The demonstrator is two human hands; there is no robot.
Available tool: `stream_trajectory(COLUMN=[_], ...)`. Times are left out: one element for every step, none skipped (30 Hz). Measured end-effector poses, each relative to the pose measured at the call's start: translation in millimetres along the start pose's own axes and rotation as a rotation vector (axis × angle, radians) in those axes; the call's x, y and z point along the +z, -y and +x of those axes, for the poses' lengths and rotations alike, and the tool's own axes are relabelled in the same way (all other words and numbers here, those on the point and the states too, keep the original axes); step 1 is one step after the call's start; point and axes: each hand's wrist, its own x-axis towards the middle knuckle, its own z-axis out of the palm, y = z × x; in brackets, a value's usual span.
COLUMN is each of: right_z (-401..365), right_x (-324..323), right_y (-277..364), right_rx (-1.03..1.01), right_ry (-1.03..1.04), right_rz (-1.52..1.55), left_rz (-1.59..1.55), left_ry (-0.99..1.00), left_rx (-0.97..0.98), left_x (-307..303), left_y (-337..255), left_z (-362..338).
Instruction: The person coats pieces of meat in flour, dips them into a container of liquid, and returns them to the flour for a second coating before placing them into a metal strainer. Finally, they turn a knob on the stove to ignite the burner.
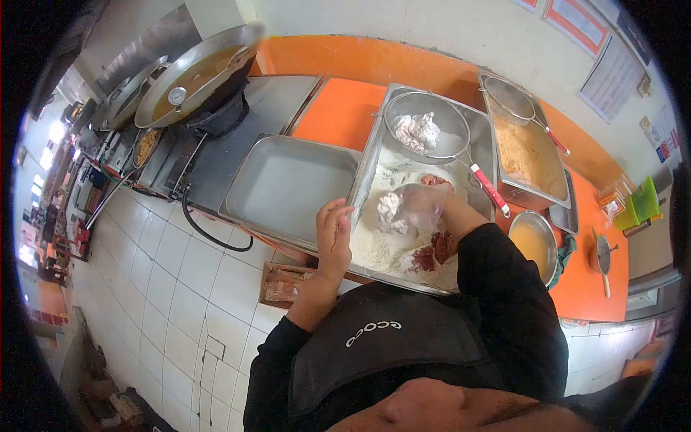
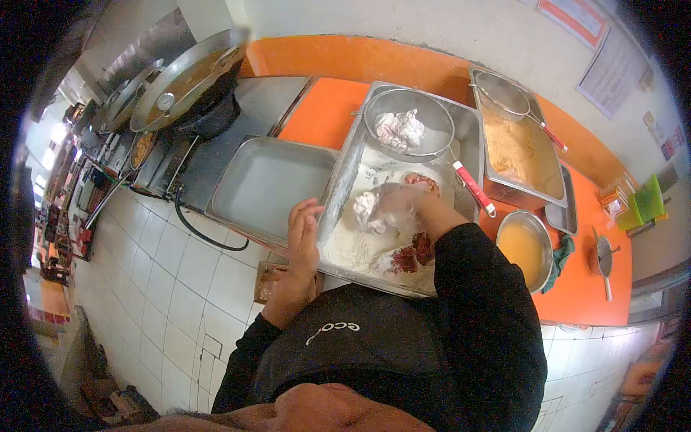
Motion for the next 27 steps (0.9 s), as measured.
stream_trajectory(right_z=[2.2,4.5,9.5,14.5,17.8,21.0,23.3,21.3,20.6,23.6,21.0,18.4,17.4,16.4,28.6,36.8,37.2,35.6,33.4,29.8,28.4,30.0,33.7,38.4,36.9,32.1,32.9], right_x=[1.4,4.8,2.9,1.0,1.3,1.5,-7.2,-16.4,-27.2,-37.6,-35.4,-33.1,-18.1,-3.0,29.3,54.6,70.8,84.4,86.9,87.7,79.3,67.7,31.0,-3.2,-5.6,-2.6,2.2], right_y=[-1.8,-1.6,2.5,6.5,8.8,11.8,25.4,42.7,61.8,79.6,90.0,100.4,105.7,111.1,108.6,102.0,92.1,81.8,77.7,71.4,66.3,61.4,65.6,66.7,52.1,34.2,15.1], right_rx=[0.018,0.057,0.206,0.359,0.407,0.456,0.454,0.479,0.499,0.462,0.364,0.253,0.173,0.079,0.227,0.374,0.374,0.372,0.365,0.363,0.424,0.484,0.516,0.548,0.460,0.371,0.369], right_ry=[-0.051,-0.099,-0.057,-0.029,0.000,0.026,0.024,0.305,0.587,0.613,0.499,0.401,0.270,0.150,0.223,0.294,0.292,0.277,0.260,0.258,0.237,0.216,0.268,0.321,0.207,0.094,0.100], right_rz=[-0.030,-0.023,0.085,0.185,0.040,-0.106,-0.107,-0.107,-0.104,-0.072,0.065,0.194,0.309,0.412,0.289,0.164,0.163,0.413,0.663,0.662,0.674,0.684,0.629,0.574,0.474,0.374,0.373], left_rz=[-0.003,-0.005,-0.002,0.002,0.005,0.007,0.008,0.010,0.011,0.024,0.036,0.038,0.042,0.046,0.046,0.058,0.070,0.071,0.045,0.019,0.020,0.040,0.059,0.060,0.037,0.014,0.012], left_ry=[-0.007,-0.016,-0.021,-0.016,-0.009,-0.010,-0.005,0.000,-0.001,-0.007,-0.010,-0.004,-0.002,-0.003,-0.002,-0.003,-0.005,-0.004,-0.006,-0.008,-0.007,-0.002,0.001,0.000,-0.007,-0.016,-0.021], left_rx=[-0.003,-0.007,-0.007,-0.018,-0.028,-0.027,-0.021,-0.016,-0.016,-0.011,-0.007,-0.008,-0.012,-0.012,-0.008,0.001,0.010,0.013,-0.002,-0.017,-0.015,-0.005,0.003,0.003,-0.010,-0.024,-0.028], left_x=[0.6,0.7,0.1,-0.4,-0.8,-0.8,-0.5,-0.2,0.4,0.9,0.8,0.5,0.4,0.9,1.2,0.8,0.5,0.6,1.1,1.3,0.9,0.5,0.2,0.0,0.1,0.3,0.7], left_y=[0.8,1.1,0.2,-1.4,-2.3,-1.3,0.5,1.4,0.7,-0.4,-1.6,-3.1,-4.7,-5.6,-4.9,-2.9,-1.0,0.3,1.5,2.0,1.9,1.7,1.7,1.5,1.3,1.3,2.6], left_z=[-0.7,-1.3,-1.3,-0.9,-0.7,-0.8,-0.7,-0.4,-0.1,0.0,-0.4,-1.1,-0.9,0.4,1.1,0.5,-0.2,-0.5,-1.1,-1.3,-1.3,-1.1,-1.0,-1.2,-1.6,-2.1,-2.5])
